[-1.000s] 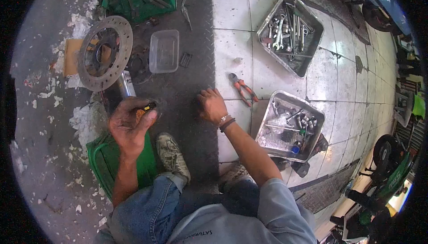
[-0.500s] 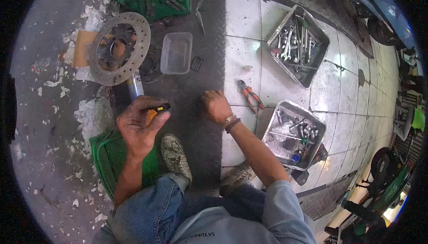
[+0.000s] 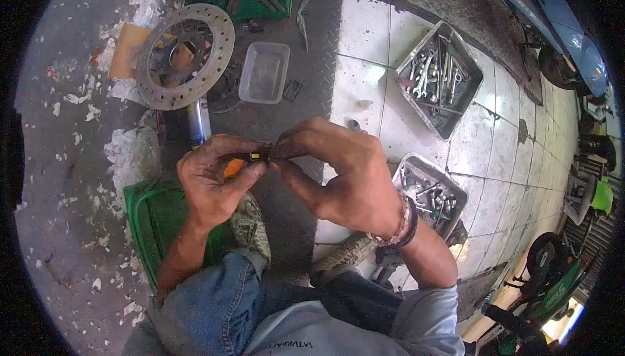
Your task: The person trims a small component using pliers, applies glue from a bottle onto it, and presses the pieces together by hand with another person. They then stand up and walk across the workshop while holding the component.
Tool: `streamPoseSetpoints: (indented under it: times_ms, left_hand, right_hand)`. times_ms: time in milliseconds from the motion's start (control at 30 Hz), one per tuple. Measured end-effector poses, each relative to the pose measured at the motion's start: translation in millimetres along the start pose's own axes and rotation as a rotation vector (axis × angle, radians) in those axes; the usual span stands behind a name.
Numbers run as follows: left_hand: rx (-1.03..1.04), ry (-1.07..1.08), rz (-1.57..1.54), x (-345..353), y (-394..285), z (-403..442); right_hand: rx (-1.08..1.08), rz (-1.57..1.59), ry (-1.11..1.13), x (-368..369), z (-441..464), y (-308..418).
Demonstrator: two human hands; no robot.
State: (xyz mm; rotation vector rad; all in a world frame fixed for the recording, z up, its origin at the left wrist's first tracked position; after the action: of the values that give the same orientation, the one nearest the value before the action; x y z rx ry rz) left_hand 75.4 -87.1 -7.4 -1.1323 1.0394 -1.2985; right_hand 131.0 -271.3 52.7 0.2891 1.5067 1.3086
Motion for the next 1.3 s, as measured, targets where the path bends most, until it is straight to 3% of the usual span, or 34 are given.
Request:
streamPoseSetpoints:
  times_ms: [567,1300]
  left_hand:
    - [0.155,0.063,0.137,7,-15,2]
    - [0.132,0.092,0.029,12,-14,1]
  right_hand:
    - [0.018,-0.193,-0.018,-1,-7,15]
    - [0.075,-0.197,-0.008,-6,-14,23]
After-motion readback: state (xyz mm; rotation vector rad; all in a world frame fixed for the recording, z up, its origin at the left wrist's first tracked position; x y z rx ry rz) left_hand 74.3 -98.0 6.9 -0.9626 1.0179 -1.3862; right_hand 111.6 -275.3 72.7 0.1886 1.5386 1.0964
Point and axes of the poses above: each hand's wrist, its own z-axis towards the middle knuckle, its own x-axis out of the palm, y = z × x, the point moved 6 cm from there along z, towards the middle knuckle, and after that the axes turned 5 degrees about -z, right-handed, at the moved point
